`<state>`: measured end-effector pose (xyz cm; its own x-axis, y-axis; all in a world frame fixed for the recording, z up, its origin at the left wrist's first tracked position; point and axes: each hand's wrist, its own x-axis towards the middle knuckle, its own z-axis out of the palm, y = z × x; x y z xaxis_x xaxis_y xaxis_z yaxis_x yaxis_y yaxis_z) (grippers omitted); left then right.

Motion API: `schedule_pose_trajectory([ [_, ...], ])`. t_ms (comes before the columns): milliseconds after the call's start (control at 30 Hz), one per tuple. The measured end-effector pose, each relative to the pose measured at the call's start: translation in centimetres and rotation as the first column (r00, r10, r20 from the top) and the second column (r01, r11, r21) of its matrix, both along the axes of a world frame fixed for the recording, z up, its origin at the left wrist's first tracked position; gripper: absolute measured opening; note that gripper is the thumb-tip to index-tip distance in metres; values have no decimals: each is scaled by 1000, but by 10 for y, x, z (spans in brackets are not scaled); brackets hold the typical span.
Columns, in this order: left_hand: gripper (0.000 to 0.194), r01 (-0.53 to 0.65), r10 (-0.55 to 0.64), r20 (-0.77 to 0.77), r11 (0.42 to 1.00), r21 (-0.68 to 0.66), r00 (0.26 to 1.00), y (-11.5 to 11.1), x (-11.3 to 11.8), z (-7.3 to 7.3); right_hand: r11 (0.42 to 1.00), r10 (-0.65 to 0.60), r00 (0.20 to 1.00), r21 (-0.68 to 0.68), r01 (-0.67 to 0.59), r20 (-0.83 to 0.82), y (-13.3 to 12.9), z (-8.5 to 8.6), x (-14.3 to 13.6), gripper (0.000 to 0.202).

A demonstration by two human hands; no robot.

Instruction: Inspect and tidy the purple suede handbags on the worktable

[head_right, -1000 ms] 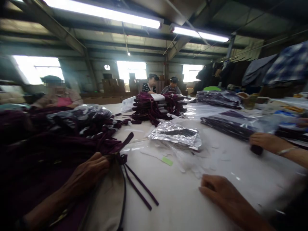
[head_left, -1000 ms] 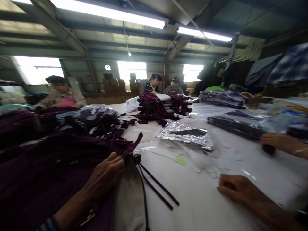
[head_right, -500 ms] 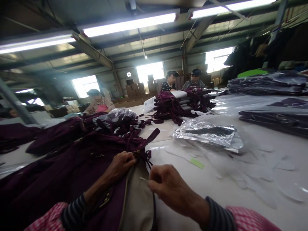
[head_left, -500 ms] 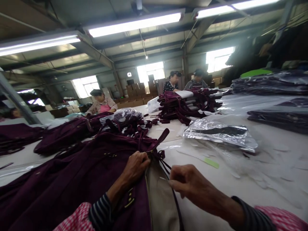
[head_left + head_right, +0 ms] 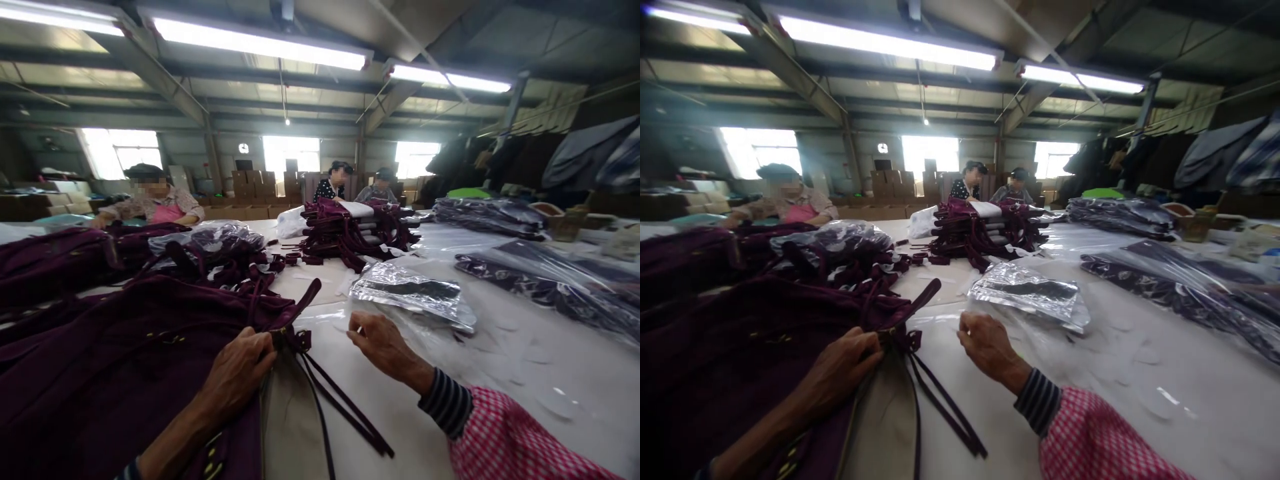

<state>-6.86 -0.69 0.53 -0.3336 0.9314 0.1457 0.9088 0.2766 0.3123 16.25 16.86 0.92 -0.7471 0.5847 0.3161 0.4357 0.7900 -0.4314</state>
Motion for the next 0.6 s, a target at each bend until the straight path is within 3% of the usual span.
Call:
schedule_pose_trajectory([
  [67, 17, -7, 7, 10, 1000, 2, 1000, 0, 0, -1, 994, -8, 994, 111, -4, 111, 14, -5, 13, 11],
  [167, 17, -9, 8, 8, 999, 33, 1000, 0, 0, -4, 991, 40, 977, 117, -66, 211, 19, -14, 24, 14],
  [267, 16, -8, 8, -4, 997, 83, 1000, -1, 1, -11, 979, 142, 976, 125, -163, 165, 19, -14, 24, 15],
  [333, 17, 11, -8, -27, 993, 117, 1000, -1, 2, -16, 979, 159, 984, 117, -167, 77, 24, -5, 10, 15],
  [433, 19, 43, -31, -86, 987, 153, 996, 0, 4, -22, 996, 93, 993, 8, -93, -71, 40, 22, -39, 14],
  [533, 16, 60, -44, -117, 989, 136, 992, 5, 3, -28, 991, 75, 984, -95, -91, -161, 55, 47, -118, 14],
  [600, 13, 61, -49, -129, 993, 97, 990, 10, 0, -34, 987, 72, 981, -127, -96, -180, 65, 55, -175, 12],
])
